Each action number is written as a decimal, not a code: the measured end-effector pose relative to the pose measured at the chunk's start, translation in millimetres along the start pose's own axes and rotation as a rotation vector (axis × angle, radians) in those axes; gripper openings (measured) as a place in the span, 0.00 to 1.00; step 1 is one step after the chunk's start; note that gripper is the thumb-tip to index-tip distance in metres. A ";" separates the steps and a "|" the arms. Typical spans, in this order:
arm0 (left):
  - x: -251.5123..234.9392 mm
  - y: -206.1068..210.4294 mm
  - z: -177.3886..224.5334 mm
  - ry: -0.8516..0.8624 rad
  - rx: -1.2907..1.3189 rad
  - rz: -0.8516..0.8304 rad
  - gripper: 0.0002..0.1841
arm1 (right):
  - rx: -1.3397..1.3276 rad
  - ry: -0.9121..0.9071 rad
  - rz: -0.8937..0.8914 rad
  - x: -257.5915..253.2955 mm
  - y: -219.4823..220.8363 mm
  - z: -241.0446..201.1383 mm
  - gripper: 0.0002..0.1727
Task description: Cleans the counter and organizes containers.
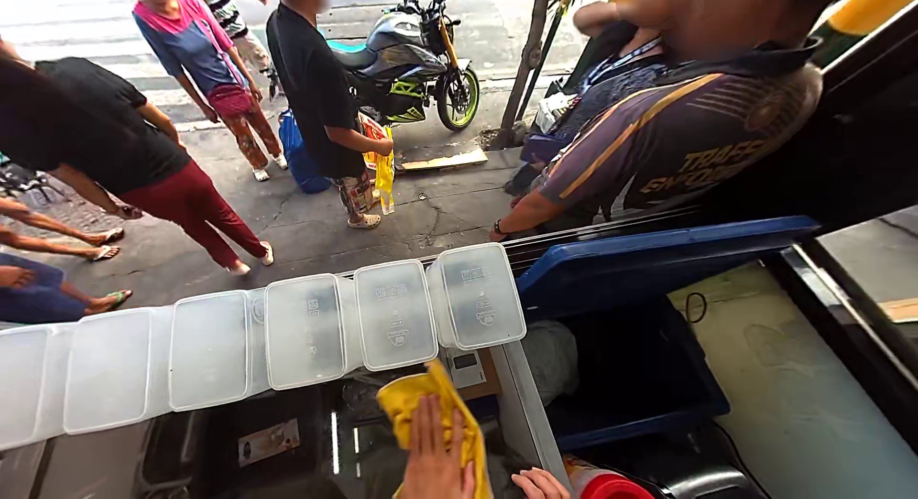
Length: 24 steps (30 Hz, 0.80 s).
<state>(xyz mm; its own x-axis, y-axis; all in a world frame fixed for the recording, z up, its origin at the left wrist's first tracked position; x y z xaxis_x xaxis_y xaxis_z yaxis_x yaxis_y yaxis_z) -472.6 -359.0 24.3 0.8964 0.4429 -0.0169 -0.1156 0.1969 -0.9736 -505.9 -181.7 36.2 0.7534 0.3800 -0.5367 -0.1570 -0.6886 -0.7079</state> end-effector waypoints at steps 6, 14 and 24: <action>-14.0 29.0 89.4 0.150 0.002 -0.027 0.42 | -0.090 0.052 0.177 1.9 -12.9 5.0 0.08; 8.6 -63.1 -2.3 0.291 0.444 0.327 0.22 | -0.228 0.076 -0.015 -68.0 -43.5 -28.5 0.17; 90.5 -104.6 -320.9 -0.269 0.060 0.149 0.23 | 0.192 -0.065 -0.461 -25.2 88.5 -73.1 0.35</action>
<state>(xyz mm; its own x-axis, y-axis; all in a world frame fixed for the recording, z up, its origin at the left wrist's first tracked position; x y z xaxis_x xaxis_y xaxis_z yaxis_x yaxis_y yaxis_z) -242.1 -620.2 51.5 0.7233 0.6846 -0.0902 -0.2698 0.1599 -0.9496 -492.0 -297.5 20.7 0.7315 0.6599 -0.1715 0.0632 -0.3161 -0.9466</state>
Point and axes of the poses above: each hand's wrist, its own x-axis away from the middle knuckle, its own y-axis out of the palm, z = x × y, the point moved 9 cm from there along -x, towards the middle knuckle, and after that the axes turned 10 degrees about -y, right-handed, at the moved point
